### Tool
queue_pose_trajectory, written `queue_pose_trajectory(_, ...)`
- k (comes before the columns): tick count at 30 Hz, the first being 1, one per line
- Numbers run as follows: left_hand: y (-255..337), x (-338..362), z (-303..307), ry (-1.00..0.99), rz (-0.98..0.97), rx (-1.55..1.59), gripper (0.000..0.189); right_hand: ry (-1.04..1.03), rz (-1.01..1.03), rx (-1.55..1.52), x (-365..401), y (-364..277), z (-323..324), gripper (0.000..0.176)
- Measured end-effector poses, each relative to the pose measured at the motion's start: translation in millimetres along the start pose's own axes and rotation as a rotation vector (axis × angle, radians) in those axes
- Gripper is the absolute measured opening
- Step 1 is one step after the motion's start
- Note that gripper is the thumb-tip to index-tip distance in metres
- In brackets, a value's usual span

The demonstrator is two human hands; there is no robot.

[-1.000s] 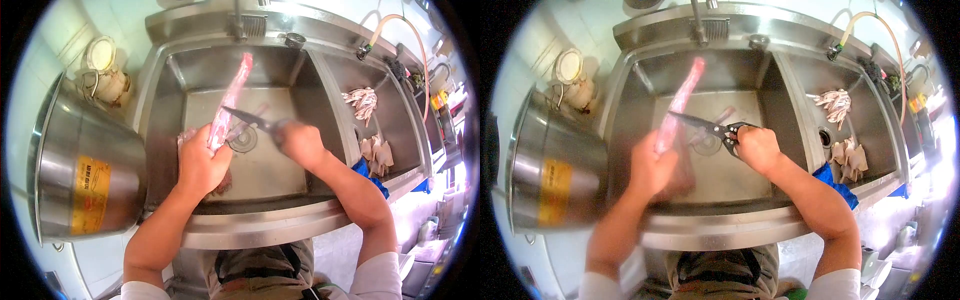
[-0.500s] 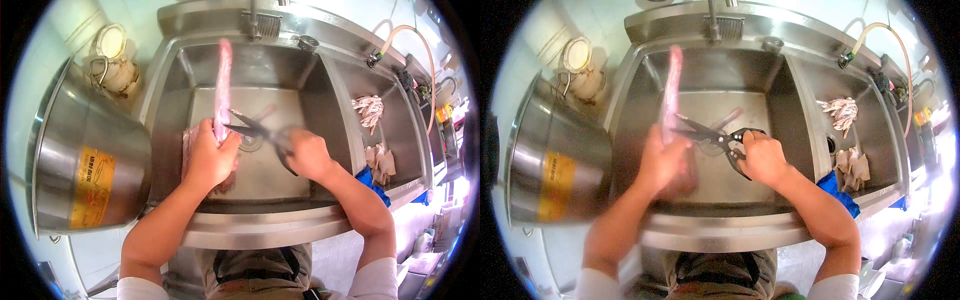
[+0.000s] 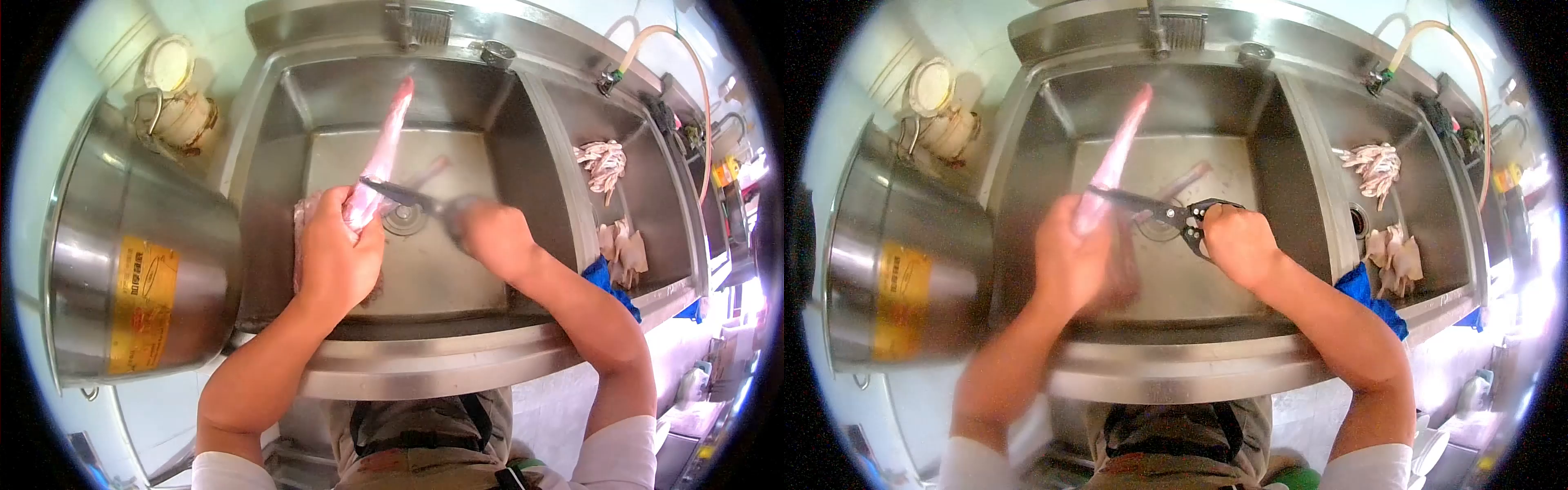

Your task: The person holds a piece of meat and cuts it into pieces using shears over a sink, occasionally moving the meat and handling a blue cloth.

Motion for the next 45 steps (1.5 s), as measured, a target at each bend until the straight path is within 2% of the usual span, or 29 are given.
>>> queue_pose_trajectory(3,5.9,-1.8,1.8,-0.011,0.032,0.065,0.030,-0.019,-0.107,-0.087,-3.9,3.5,8.5,0.015)
queue_pose_trajectory(6,5.4,-3.3,1.5,-0.013,0.058,0.087,0.030,-0.167,-0.219,-0.083,-6.4,7.2,13.0,0.017)
queue_pose_trajectory(9,4.1,-3.2,5.5,0.008,0.066,0.076,0.031,-0.058,-0.152,-0.175,-0.5,-3.7,23.2,0.021)
queue_pose_trajectory(13,1.0,-3.9,3.7,0.008,0.025,0.066,0.031,0.010,-0.024,-0.149,2.4,-15.8,28.8,0.025)
queue_pose_trajectory(22,14.6,-0.3,6.5,0.028,-0.003,0.064,0.029,-0.062,0.012,0.007,3.2,-2.7,1.0,0.012)
queue_pose_trajectory(25,13.8,-3.9,5.6,0.023,-0.009,0.128,0.029,-0.091,-0.088,-0.039,-1.3,0.4,7.8,0.012)
queue_pose_trajectory(26,15.2,-3.0,5.3,-0.015,0.090,0.211,0.030,-0.085,-0.139,-0.052,-3.2,1.5,12.6,0.013)
queue_pose_trajectory(28,14.8,-3.5,4.9,-0.015,0.065,0.131,0.031,-0.085,-0.221,-0.078,-7.5,0.8,19.6,0.015)
queue_pose_trajectory(34,5.8,-4.1,4.1,0.002,0.011,0.075,0.031,0.038,-0.127,-0.120,-5.4,-8.9,27.2,0.021)
queue_pose_trajectory(37,4.8,-1.4,2.9,0.007,-0.056,0.056,0.029,0.031,-0.084,-0.087,-0.9,-8.9,19.3,0.022)
queue_pose_trajectory(41,13.3,0.4,4.9,-0.002,-0.090,-0.015,0.026,-0.080,-0.144,-0.060,-1.5,1.9,-1.5,0.021)
queue_pose_trajectory(45,12.3,-2.0,3.2,-0.024,-0.125,-0.018,0.028,-0.189,-0.228,-0.046,-7.9,5.4,10.0,0.021)
Point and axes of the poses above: each hand's wrist, its own x-axis away from the middle knuckle, its own z-axis out of the back of the hand, y = z × x, the point moved 4 cm from there along -x, towards the middle knuckle, and after that the axes turned 13 degrees about -z, right-handed, at the moved point
